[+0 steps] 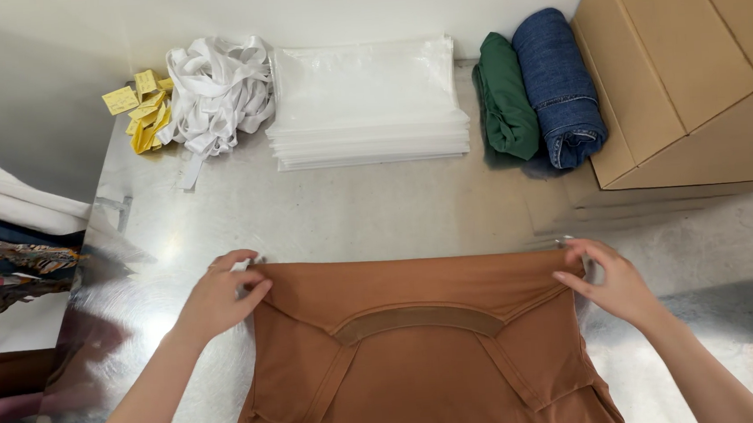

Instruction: The person takes several garments, including a green shirt, a brown shirt, an orange polo, and navy pants, from a clothing rack. They lay each item on a metal table, fold them neatly by hand, and place them into a stack in the corner of the room.

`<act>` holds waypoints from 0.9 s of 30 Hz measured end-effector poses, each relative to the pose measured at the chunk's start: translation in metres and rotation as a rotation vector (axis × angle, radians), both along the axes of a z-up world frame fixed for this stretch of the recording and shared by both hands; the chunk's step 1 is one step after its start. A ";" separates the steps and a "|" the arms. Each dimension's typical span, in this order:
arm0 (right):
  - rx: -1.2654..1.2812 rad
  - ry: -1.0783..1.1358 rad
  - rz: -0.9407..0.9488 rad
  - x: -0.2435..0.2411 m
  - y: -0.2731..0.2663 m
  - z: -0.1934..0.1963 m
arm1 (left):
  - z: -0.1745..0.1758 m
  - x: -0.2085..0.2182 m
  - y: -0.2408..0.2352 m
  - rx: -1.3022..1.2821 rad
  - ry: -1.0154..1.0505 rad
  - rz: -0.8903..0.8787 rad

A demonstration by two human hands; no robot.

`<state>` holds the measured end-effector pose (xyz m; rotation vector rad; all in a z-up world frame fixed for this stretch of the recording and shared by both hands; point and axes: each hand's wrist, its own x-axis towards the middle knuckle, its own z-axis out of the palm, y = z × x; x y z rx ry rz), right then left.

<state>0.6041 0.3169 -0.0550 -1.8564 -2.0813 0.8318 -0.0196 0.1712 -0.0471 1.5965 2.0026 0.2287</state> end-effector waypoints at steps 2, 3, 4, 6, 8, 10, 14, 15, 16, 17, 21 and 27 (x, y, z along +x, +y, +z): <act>-0.050 -0.040 0.030 -0.008 0.013 -0.011 | 0.003 0.008 0.010 -0.057 0.024 -0.011; -0.103 -0.083 0.056 -0.012 0.020 -0.017 | 0.005 0.012 0.016 -0.118 0.045 -0.026; -0.097 -0.081 0.058 -0.014 0.027 -0.023 | 0.002 0.011 0.019 -0.112 0.047 -0.023; -0.161 -0.280 0.166 -0.014 0.041 -0.037 | -0.007 0.011 0.025 -0.156 0.032 -0.045; -0.044 -0.224 0.219 0.000 0.039 -0.047 | -0.010 0.008 0.015 -0.018 0.046 -0.131; 0.072 -0.166 0.273 0.012 0.028 -0.050 | -0.015 0.001 0.000 0.120 0.062 -0.212; 0.293 -0.172 0.374 0.027 -0.010 -0.049 | -0.027 -0.005 -0.038 0.353 0.312 -0.452; 0.332 -0.206 0.410 0.031 -0.021 -0.051 | -0.030 -0.001 -0.046 0.392 0.349 -0.443; 0.333 -0.208 0.413 0.026 -0.025 -0.042 | -0.026 0.005 -0.046 0.392 0.348 -0.441; 0.246 -0.157 0.346 0.020 -0.027 -0.034 | -0.021 0.010 -0.047 0.368 0.310 -0.374; 0.101 -0.117 0.277 0.005 -0.020 -0.027 | -0.040 0.017 -0.032 0.304 0.286 -0.306; -0.013 -0.155 0.293 -0.010 -0.014 -0.021 | -0.017 0.026 -0.015 -0.030 0.299 -0.330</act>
